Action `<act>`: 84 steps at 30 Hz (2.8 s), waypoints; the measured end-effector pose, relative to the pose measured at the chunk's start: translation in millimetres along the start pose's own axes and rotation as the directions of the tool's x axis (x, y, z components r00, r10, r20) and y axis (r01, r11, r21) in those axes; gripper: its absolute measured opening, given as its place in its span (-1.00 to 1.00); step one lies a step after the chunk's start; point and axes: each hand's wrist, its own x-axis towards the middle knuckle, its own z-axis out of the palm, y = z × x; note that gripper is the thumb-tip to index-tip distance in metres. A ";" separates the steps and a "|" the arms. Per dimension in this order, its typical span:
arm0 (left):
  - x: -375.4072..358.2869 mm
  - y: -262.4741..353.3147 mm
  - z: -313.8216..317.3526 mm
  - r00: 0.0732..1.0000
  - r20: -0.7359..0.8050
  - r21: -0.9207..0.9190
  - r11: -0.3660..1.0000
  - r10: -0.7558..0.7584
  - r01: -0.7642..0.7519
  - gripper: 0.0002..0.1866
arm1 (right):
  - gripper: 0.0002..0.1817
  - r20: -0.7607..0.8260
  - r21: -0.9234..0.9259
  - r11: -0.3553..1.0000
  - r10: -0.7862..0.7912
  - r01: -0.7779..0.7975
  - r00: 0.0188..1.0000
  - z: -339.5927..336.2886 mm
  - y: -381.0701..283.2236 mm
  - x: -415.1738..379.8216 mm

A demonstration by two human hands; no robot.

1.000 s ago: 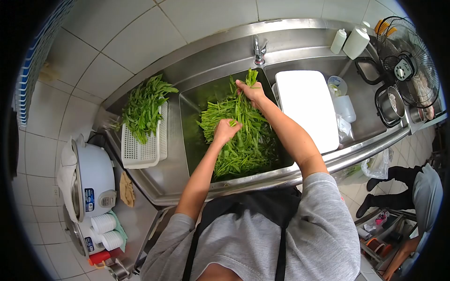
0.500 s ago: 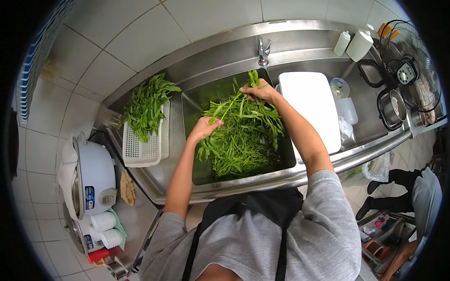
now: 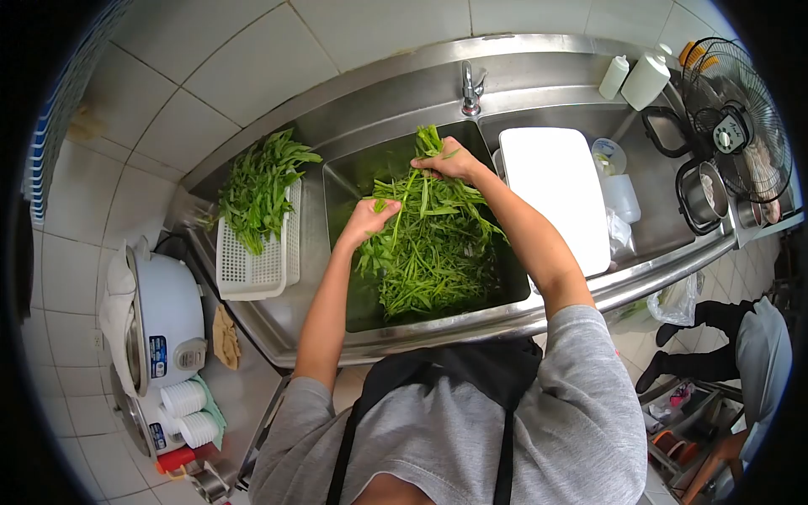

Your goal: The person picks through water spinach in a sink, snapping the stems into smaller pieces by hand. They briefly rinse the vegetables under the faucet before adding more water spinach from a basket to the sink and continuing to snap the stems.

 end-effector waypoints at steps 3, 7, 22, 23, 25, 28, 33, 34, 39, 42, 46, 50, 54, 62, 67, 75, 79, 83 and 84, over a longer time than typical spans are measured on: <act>5.2 4.9 1.1 0.998 0.032 -0.152 0.987 -0.056 0.060 -0.66 | -0.69 0.025 -0.024 1.000 -0.002 0.002 1.000 6.4 -5.3 -3.3; 10.9 4.7 1.9 0.999 0.013 -0.239 0.970 -0.052 0.054 -0.71 | -0.69 0.049 0.021 1.000 -0.021 0.020 0.999 13.5 -3.4 -1.1; -0.4 -71.5 -2.9 0.868 -0.370 -0.620 0.784 -0.331 0.035 -0.66 | -0.61 0.161 -0.059 0.998 -0.017 0.027 0.987 20.1 13.3 -9.7; -9.1 -52.1 -9.1 0.903 -0.360 -0.525 0.851 -0.233 0.011 -0.65 | -0.62 0.167 -0.090 0.996 -0.006 0.022 0.986 22.0 -2.7 -20.4; -21.1 -11.4 -8.9 0.985 -0.151 -0.337 0.941 -0.083 0.028 -0.60 | -0.63 0.176 -0.152 0.988 0.017 0.010 0.984 26.3 -24.7 -35.3; -17.8 2.5 -1.0 0.998 0.061 -0.106 0.994 0.018 -0.012 -0.70 | -0.65 0.308 0.025 0.999 -0.045 0.039 0.950 36.0 -8.6 -20.2; -31.2 -18.7 -11.7 0.999 0.014 -0.001 0.999 -0.032 0.032 -0.72 | -0.67 0.306 0.263 0.964 -0.049 -0.035 0.951 19.4 20.2 -8.0; -34.1 -26.3 -11.9 1.000 0.019 0.014 1.000 -0.024 0.023 -0.71 | -0.73 0.332 0.237 0.969 -0.008 -0.075 0.943 12.4 23.6 -7.1; -36.4 -41.5 -2.1 1.000 0.007 0.055 0.998 -0.016 0.016 -0.68 | -0.82 0.283 0.423 0.893 0.029 -0.152 0.959 4.8 29.7 -12.0; -42.1 -11.5 25.8 0.990 0.012 0.071 0.988 0.139 -0.139 -0.68 | -0.81 0.221 0.492 0.840 0.134 -0.229 0.966 6.8 33.0 -7.8; -35.9 7.7 62.4 0.998 0.010 0.297 0.953 0.062 -0.062 -0.64 | -0.79 0.125 0.610 0.747 0.237 -0.263 0.963 21.4 37.5 -0.9; -30.4 17.1 70.8 0.991 -0.132 0.456 0.887 -0.010 0.070 -0.62 | -0.77 0.116 0.599 0.756 0.245 -0.264 0.963 25.3 32.5 -2.4; -28.4 20.2 51.6 0.997 -0.049 0.389 0.918 -0.065 0.079 -0.65 | -0.67 0.113 0.378 0.905 0.164 -0.195 0.980 15.8 19.8 -14.8; -24.1 6.1 4.9 0.991 0.133 0.148 0.989 -0.005 -0.015 -0.71 | -0.50 0.220 0.044 0.997 -0.065 0.057 0.973 0.7 18.4 -9.9; -25.5 10.7 -2.6 0.978 0.194 -0.067 0.993 -0.080 0.094 -0.68 | -0.63 0.192 0.070 0.996 -0.064 0.051 0.979 7.1 12.5 -0.3; -11.4 -7.3 12.0 0.981 -0.099 -0.325 0.937 -0.169 0.129 -0.78 | -0.64 0.048 0.142 0.987 -0.090 0.082 0.995 20.7 0.1 -8.0; -0.2 -19.1 17.2 0.843 -0.359 -0.489 0.850 -0.400 0.195 -0.73 | -0.64 -0.148 0.113 0.983 -0.129 0.146 0.981 38.2 5.5 -8.0; -12.2 -63.2 -3.4 0.766 -0.412 -0.549 0.805 -0.494 0.224 -0.67 | -0.61 -0.168 0.206 0.972 -0.075 0.109 0.983 13.8 12.8 -8.0; -11.9 -80.2 -11.3 0.766 -0.392 -0.549 0.798 -0.509 0.249 -0.68 | -0.59 -0.180 0.233 0.968 -0.054 0.096 0.982 6.6 16.5 -6.8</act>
